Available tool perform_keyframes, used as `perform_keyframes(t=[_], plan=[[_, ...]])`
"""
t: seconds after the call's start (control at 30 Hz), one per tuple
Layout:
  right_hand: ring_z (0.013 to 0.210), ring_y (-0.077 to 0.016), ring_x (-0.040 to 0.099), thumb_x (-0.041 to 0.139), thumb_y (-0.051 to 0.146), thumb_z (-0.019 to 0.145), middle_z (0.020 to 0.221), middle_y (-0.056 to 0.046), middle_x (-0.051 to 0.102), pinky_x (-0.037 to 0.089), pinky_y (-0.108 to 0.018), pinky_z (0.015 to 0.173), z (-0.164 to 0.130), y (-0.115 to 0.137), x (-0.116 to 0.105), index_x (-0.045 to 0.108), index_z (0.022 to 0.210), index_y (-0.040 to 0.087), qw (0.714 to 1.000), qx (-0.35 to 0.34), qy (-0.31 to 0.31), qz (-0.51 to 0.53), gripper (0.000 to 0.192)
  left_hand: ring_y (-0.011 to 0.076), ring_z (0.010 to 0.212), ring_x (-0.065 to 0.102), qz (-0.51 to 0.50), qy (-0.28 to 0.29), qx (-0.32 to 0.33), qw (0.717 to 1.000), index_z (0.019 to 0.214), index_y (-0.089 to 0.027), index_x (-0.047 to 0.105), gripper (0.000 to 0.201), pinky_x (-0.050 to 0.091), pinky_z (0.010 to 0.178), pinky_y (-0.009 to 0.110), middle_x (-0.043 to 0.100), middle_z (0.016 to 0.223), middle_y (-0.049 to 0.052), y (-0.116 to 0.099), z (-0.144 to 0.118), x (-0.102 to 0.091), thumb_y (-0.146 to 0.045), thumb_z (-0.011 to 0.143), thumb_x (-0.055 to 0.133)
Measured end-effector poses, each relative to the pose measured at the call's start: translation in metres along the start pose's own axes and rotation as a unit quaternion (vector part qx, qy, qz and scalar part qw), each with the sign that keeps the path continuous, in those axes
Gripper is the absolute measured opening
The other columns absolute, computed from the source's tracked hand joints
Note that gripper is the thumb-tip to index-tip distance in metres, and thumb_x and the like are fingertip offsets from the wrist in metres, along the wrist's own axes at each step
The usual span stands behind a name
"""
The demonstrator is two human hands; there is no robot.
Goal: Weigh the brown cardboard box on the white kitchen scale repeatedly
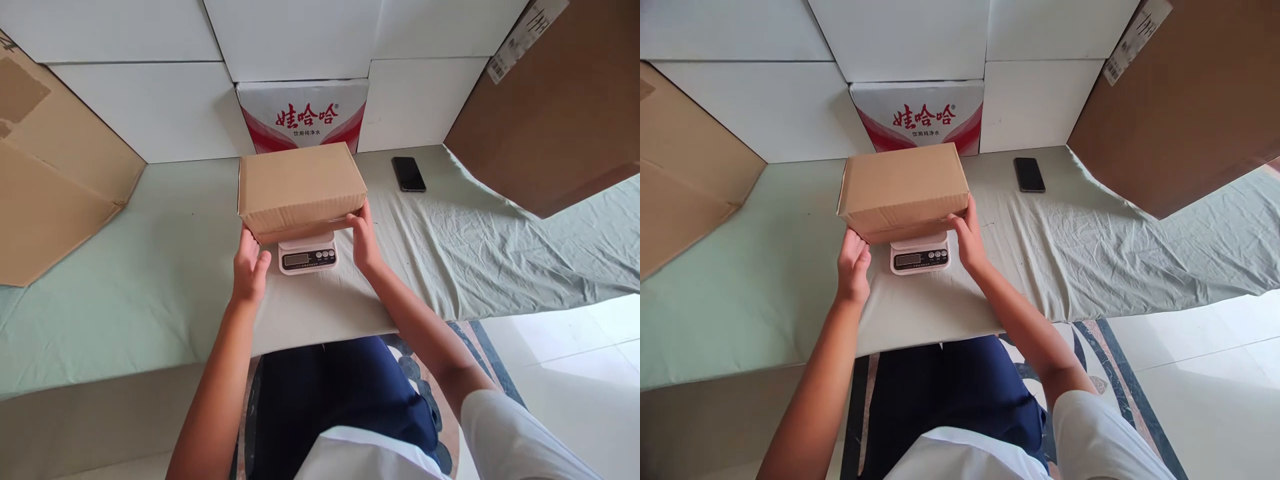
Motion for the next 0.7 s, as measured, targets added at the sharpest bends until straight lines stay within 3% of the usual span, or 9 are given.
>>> perform_keyframes(t=[0.3, 0.7], plan=[[0.126, -0.0299, 0.053, 0.050, 0.043, 0.084, 0.134, -0.004, 0.061, 0.048, -0.056, 0.115, -0.013, -0.003, 0.007, 0.051, 0.136, 0.035, 0.999, -0.001, -0.053, 0.001, 0.052, 0.0359, 0.153, 0.044, 0.003, -0.003, -0.005, 1.000, 0.154, -0.026, 0.046, 0.079, 0.038, 0.126, 0.049, 0.050, 0.160, 0.015, 0.005, -0.006, -0.004, -0.068, 0.088, 0.059], [0.131, -0.0299, 0.051, 0.053, 0.045, 0.085, 0.137, -0.005, 0.059, 0.043, -0.057, 0.120, -0.018, -0.006, 0.009, 0.052, 0.128, 0.033, 0.998, 0.010, -0.061, -0.003, 0.045, 0.0357, 0.153, 0.044, 0.003, -0.008, -0.014, 1.000, 0.154, -0.025, 0.047, 0.079, 0.037, 0.126, 0.048, 0.051, 0.160, 0.015, 0.008, -0.006, -0.004, -0.067, 0.088, 0.061]])
Point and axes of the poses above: each hand's wrist, its own z-axis towards the middle knuckle, its own x-axis out of the palm, y = z × x, the point moved 5 cm from there along z, towards the middle knuckle
